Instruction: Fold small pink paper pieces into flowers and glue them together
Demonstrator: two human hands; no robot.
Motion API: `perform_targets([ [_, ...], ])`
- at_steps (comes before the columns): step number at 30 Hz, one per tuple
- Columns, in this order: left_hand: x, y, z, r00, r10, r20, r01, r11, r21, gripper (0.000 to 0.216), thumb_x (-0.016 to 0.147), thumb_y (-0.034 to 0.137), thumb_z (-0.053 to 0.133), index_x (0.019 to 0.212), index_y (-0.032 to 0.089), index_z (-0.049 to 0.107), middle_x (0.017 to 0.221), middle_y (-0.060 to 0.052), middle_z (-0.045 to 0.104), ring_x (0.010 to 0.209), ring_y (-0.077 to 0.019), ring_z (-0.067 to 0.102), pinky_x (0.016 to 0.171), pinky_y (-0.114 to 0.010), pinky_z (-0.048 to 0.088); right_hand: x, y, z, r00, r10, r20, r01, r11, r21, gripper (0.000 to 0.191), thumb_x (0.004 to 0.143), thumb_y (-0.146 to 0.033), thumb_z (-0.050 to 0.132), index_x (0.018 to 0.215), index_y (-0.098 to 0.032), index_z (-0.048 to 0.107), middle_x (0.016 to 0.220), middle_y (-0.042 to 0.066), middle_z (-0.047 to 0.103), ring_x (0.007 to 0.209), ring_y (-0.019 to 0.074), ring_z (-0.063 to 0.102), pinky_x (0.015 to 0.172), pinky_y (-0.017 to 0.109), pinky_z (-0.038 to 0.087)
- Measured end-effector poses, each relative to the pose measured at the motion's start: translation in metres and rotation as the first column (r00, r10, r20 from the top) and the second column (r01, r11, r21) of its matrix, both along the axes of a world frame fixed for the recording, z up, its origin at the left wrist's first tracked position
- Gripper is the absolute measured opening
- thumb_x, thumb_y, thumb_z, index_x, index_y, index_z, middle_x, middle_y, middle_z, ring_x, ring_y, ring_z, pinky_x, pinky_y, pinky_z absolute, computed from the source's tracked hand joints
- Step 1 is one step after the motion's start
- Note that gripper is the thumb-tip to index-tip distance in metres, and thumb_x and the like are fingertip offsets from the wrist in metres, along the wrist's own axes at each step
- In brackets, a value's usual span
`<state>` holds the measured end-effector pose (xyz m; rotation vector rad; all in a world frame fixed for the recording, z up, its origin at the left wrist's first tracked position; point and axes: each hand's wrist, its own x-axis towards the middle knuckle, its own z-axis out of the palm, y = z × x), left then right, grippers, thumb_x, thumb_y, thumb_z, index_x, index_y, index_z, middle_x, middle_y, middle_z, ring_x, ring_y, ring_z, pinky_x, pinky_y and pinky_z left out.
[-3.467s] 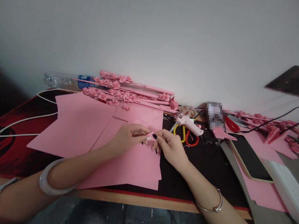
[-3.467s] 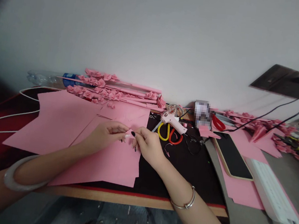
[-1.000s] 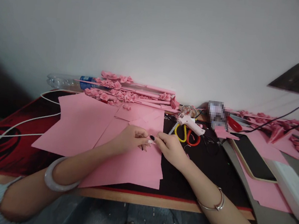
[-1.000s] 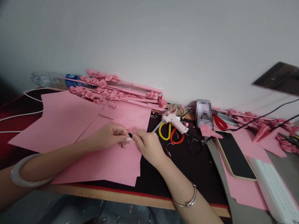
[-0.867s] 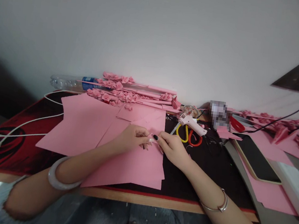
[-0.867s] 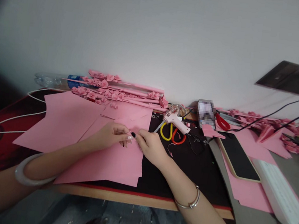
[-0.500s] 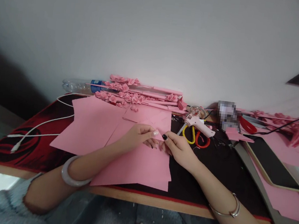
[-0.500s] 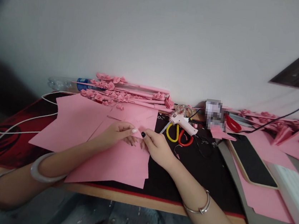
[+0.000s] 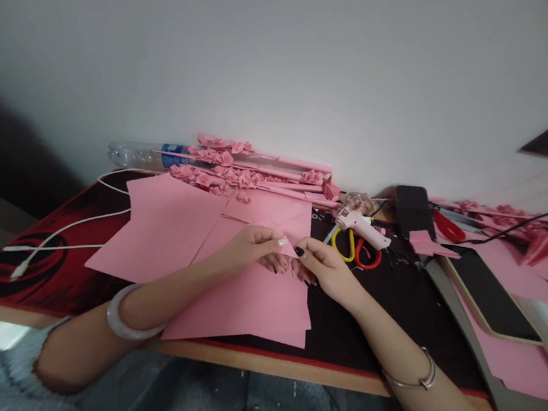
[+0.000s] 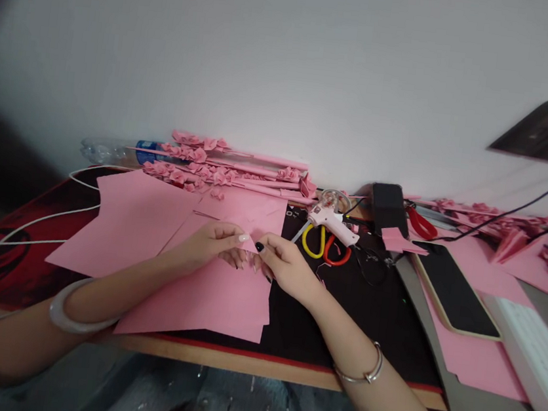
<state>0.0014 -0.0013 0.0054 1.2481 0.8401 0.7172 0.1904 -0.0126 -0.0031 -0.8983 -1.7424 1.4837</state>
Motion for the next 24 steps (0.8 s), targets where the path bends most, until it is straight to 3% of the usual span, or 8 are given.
perform_targets([
  [6,0.0,0.0,0.0,1.0,0.008,0.02,-0.008,1.0,0.001,0.026,0.081,0.034,0.056,0.071,0.01,0.061,0.065,-0.006,0.068,0.059,-0.0124,0.065,0.06,-0.024,0.051,0.0,0.001,-0.002,0.997,0.041,-0.058,-0.045,0.997,-0.059,0.021,0.088,-0.037,0.045,0.079,-0.018,0.046,0.065,-0.001,0.055,0.041,0.0055,0.039,0.038,0.02,0.024],
  [11,0.0,0.0,0.002,1.0,0.012,0.003,-0.012,1.0,-0.011,0.025,0.081,0.032,0.056,0.069,0.01,0.061,0.064,-0.005,0.067,0.058,-0.0122,0.065,0.059,-0.023,0.052,-0.001,0.001,-0.001,0.999,-0.011,0.039,0.011,1.0,0.006,0.003,0.083,-0.02,0.05,0.082,-0.018,0.048,0.063,-0.003,0.052,0.047,0.0069,0.043,0.043,0.019,0.031],
  [14,0.001,0.0,0.002,0.999,0.028,-0.025,-0.029,0.999,-0.024,0.022,0.08,0.031,0.058,0.071,0.011,0.06,0.064,-0.004,0.068,0.056,-0.0118,0.065,0.058,-0.023,0.052,-0.002,0.0,0.004,0.991,-0.114,0.075,0.105,0.988,0.111,0.014,0.076,-0.011,0.055,0.087,-0.018,0.05,0.073,-0.002,0.05,0.055,0.0071,0.045,0.05,0.02,0.036],
  [17,0.001,0.001,-0.001,0.999,0.039,-0.033,-0.04,0.999,-0.029,0.02,0.078,0.031,0.062,0.086,0.013,0.059,0.065,-0.004,0.069,0.058,-0.0138,0.066,0.058,-0.025,0.053,-0.003,-0.001,0.008,0.983,-0.166,0.075,0.15,0.972,0.182,0.029,0.071,-0.006,0.055,0.097,-0.019,0.05,0.085,-0.001,0.05,0.059,0.0071,0.044,0.052,0.02,0.036],
  [20,0.001,0.002,-0.003,0.998,0.031,-0.053,-0.033,0.999,-0.032,0.028,0.077,0.031,0.064,0.097,0.014,0.056,0.064,-0.004,0.069,0.058,-0.0159,0.067,0.057,-0.027,0.053,-0.002,-0.002,0.009,0.984,-0.146,0.102,0.124,0.974,0.191,0.033,0.07,-0.004,0.053,0.099,-0.02,0.051,0.084,-0.001,0.049,0.061,0.0078,0.044,0.053,0.02,0.036],
  [24,0.001,0.001,-0.004,0.996,-0.024,-0.086,0.023,1.0,-0.013,0.023,0.079,0.029,0.062,0.094,0.013,0.058,0.063,-0.005,0.07,0.058,-0.0158,0.068,0.057,-0.026,0.053,0.0,-0.001,0.007,0.986,-0.105,0.127,0.082,0.981,0.175,0.026,0.071,-0.007,0.055,0.094,-0.019,0.055,0.077,-0.002,0.046,0.061,0.0088,0.042,0.054,0.022,0.037],
])
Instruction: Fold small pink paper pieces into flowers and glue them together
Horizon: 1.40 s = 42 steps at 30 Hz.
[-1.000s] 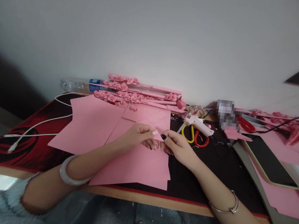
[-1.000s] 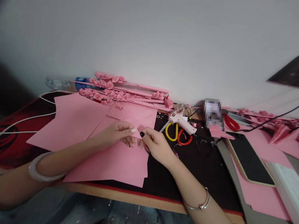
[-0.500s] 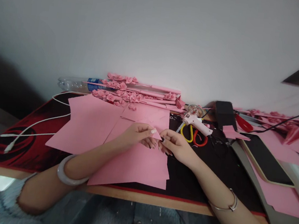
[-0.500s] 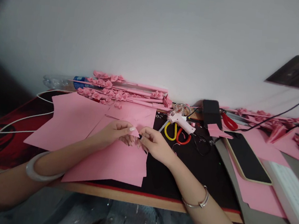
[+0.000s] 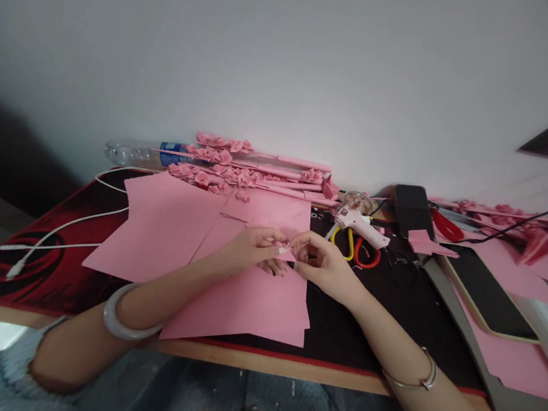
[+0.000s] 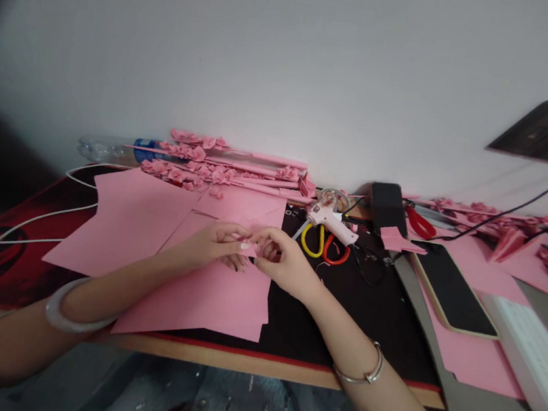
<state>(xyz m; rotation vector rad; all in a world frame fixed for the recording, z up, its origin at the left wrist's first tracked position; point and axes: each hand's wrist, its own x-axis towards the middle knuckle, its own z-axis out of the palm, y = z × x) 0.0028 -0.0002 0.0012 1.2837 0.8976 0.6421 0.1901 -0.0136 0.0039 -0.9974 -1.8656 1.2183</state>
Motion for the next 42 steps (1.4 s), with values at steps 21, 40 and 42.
perform_targets([
  [21,-0.001,-0.004,-0.003,0.991,-0.077,0.111,0.091,0.988,-0.128,0.03,0.072,0.026,0.07,0.097,0.013,0.059,0.08,-0.01,0.073,0.076,-0.0192,0.07,0.071,-0.03,0.054,0.005,0.007,-0.005,1.0,0.008,0.008,-0.008,1.0,0.021,0.012,0.076,-0.025,0.064,0.069,-0.016,0.059,0.076,0.001,0.051,0.066,0.0113,0.047,0.061,0.026,0.038],
  [40,-0.001,-0.004,-0.007,0.985,-0.115,0.13,0.118,0.993,-0.016,0.044,0.075,0.022,0.066,0.116,0.019,0.049,0.086,-0.009,0.072,0.085,-0.0203,0.068,0.074,-0.032,0.053,-0.007,-0.001,-0.01,0.993,-0.114,-0.026,0.108,0.981,-0.162,0.016,0.079,-0.025,0.056,0.069,-0.019,0.046,0.062,-0.003,0.049,0.045,0.008,0.046,0.043,0.022,0.037],
  [42,-0.001,-0.004,-0.008,0.983,-0.117,0.142,0.121,0.993,-0.016,0.044,0.075,0.022,0.066,0.116,0.019,0.049,0.087,-0.009,0.072,0.086,-0.0203,0.068,0.075,-0.032,0.053,-0.008,-0.001,-0.01,0.992,-0.125,-0.033,0.118,0.979,-0.164,0.017,0.078,-0.025,0.057,0.068,-0.019,0.045,0.061,-0.004,0.049,0.045,0.008,0.045,0.043,0.022,0.037],
])
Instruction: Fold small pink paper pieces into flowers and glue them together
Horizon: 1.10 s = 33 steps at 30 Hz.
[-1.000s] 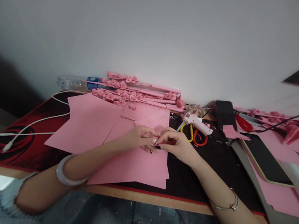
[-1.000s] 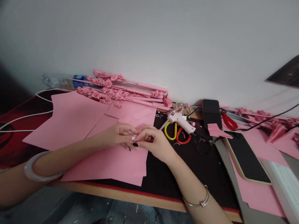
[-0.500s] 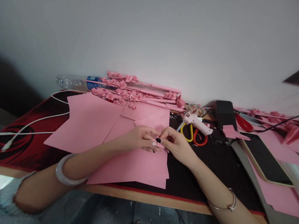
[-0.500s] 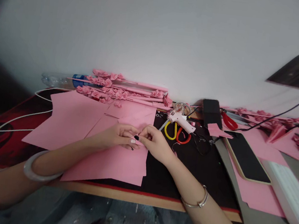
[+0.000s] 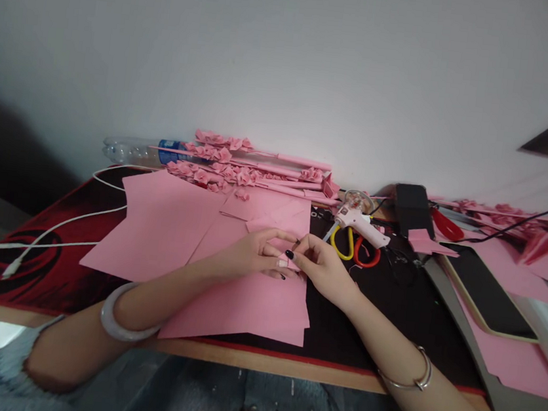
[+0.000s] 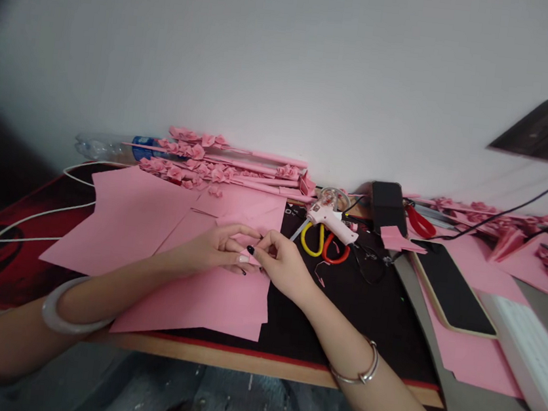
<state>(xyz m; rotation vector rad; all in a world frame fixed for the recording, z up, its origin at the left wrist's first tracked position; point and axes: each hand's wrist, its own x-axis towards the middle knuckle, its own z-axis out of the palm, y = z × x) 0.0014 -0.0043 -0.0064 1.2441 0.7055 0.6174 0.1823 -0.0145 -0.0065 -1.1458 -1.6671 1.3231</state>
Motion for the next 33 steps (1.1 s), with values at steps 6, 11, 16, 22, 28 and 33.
perform_targets([
  [6,0.0,0.0003,-0.0012,1.0,0.004,0.018,-0.004,1.0,-0.011,0.04,0.076,0.023,0.066,0.113,0.018,0.051,0.087,-0.008,0.071,0.086,-0.0195,0.068,0.078,-0.033,0.052,-0.0005,0.0009,-0.0035,0.999,-0.044,-0.019,0.044,0.999,0.006,0.017,0.079,-0.027,0.057,0.069,-0.019,0.045,0.056,-0.005,0.047,0.042,0.0082,0.043,0.04,0.022,0.034],
  [11,0.0013,0.0,-0.0009,1.0,0.023,-0.017,-0.023,1.0,-0.013,0.031,0.076,0.023,0.065,0.103,0.015,0.053,0.089,-0.008,0.069,0.084,-0.0183,0.068,0.078,-0.034,0.052,-0.0014,0.0006,-0.005,0.997,-0.069,-0.028,0.069,0.998,0.012,0.02,0.079,-0.031,0.059,0.07,-0.02,0.045,0.054,-0.005,0.047,0.041,0.0087,0.042,0.039,0.022,0.033],
  [16,0.0046,-0.0005,-0.0046,0.997,0.079,-0.024,-0.079,0.997,0.021,0.025,0.074,0.022,0.067,0.092,0.014,0.051,0.077,-0.006,0.07,0.076,-0.0164,0.068,0.072,-0.031,0.052,-0.0028,-0.0008,-0.0058,0.997,-0.081,-0.003,0.081,0.996,0.028,0.02,0.078,-0.03,0.06,0.07,-0.019,0.046,0.055,-0.005,0.049,0.041,0.008,0.043,0.039,0.021,0.032],
  [22,0.0046,-0.0005,-0.0062,0.993,0.119,-0.02,-0.117,0.99,0.077,0.029,0.073,0.02,0.067,0.096,0.016,0.051,0.074,-0.006,0.07,0.074,-0.0189,0.069,0.069,-0.033,0.054,-0.0033,0.0003,-0.0054,0.996,-0.059,-0.065,0.057,0.998,-0.031,0.023,0.079,-0.034,0.059,0.075,-0.019,0.042,0.058,-0.006,0.047,0.041,0.0062,0.042,0.038,0.019,0.032],
  [28,0.0027,-0.0009,-0.0014,0.991,0.133,-0.004,-0.132,0.987,0.094,0.03,0.076,0.017,0.062,0.103,0.018,0.048,0.07,-0.003,0.069,0.075,-0.0187,0.069,0.072,-0.032,0.054,0.0001,-0.0007,-0.0041,1.0,-0.014,0.011,0.013,0.998,0.058,0.023,0.09,-0.041,0.041,0.082,-0.02,0.044,0.056,-0.006,0.044,0.041,0.0075,0.043,0.042,0.02,0.034],
  [33,0.0044,-0.0025,0.0004,0.992,0.123,-0.01,-0.122,0.988,0.097,0.031,0.074,0.015,0.064,0.1,0.018,0.047,0.07,-0.001,0.068,0.07,-0.0163,0.068,0.069,-0.03,0.054,-0.0001,-0.004,0.0011,0.981,0.002,0.196,-0.042,0.979,0.201,0.018,0.087,-0.031,0.047,0.074,-0.02,0.043,0.054,-0.005,0.045,0.047,0.0082,0.041,0.046,0.02,0.031],
])
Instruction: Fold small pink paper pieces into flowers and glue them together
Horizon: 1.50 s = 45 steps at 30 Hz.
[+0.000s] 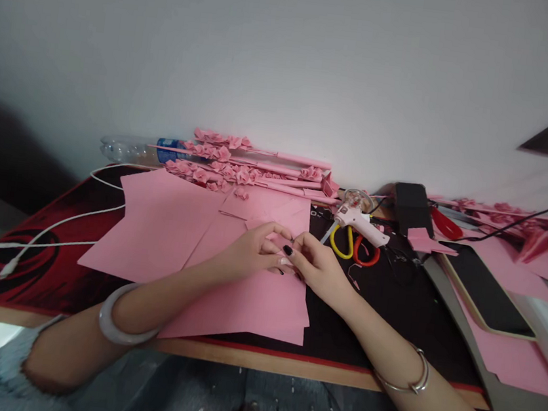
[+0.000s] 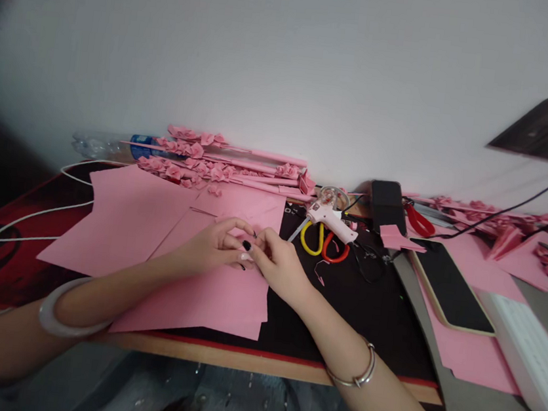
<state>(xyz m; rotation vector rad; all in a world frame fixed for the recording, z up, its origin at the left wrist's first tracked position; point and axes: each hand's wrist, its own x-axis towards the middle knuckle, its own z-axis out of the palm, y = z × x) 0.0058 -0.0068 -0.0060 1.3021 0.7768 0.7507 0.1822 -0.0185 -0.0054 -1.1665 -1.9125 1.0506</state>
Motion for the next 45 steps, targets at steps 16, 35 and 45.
perform_targets([
  [16,0.001,-0.007,0.001,0.997,-0.01,-0.08,0.021,0.99,0.138,0.038,0.075,0.012,0.06,0.107,0.02,0.041,0.063,0.002,0.066,0.067,-0.0158,0.067,0.07,-0.031,0.052,-0.002,-0.002,0.005,0.982,0.003,0.189,-0.043,0.977,0.208,0.021,0.084,-0.016,0.046,0.064,-0.017,0.04,0.053,-0.006,0.039,0.049,0.0073,0.035,0.049,0.02,0.028],
  [35,0.0,-0.004,-0.002,0.997,-0.071,-0.023,0.071,0.997,0.018,0.039,0.075,0.018,0.065,0.108,0.019,0.042,0.074,-0.005,0.072,0.074,-0.0196,0.069,0.066,-0.03,0.054,0.001,0.0,0.003,0.992,0.112,0.056,-0.115,0.992,0.051,0.028,0.092,-0.024,0.036,0.065,-0.018,0.039,0.053,-0.005,0.041,0.048,0.0079,0.038,0.049,0.02,0.029],
  [45,-0.002,-0.003,-0.001,0.988,-0.154,0.016,0.155,0.983,-0.096,0.046,0.074,0.022,0.068,0.112,0.018,0.042,0.078,-0.01,0.073,0.073,-0.0209,0.07,0.065,-0.03,0.053,0.009,0.006,0.005,0.975,0.222,0.006,-0.221,0.972,-0.077,0.034,0.093,-0.035,0.036,0.064,-0.017,0.042,0.055,-0.005,0.041,0.05,0.0082,0.037,0.049,0.021,0.03],
])
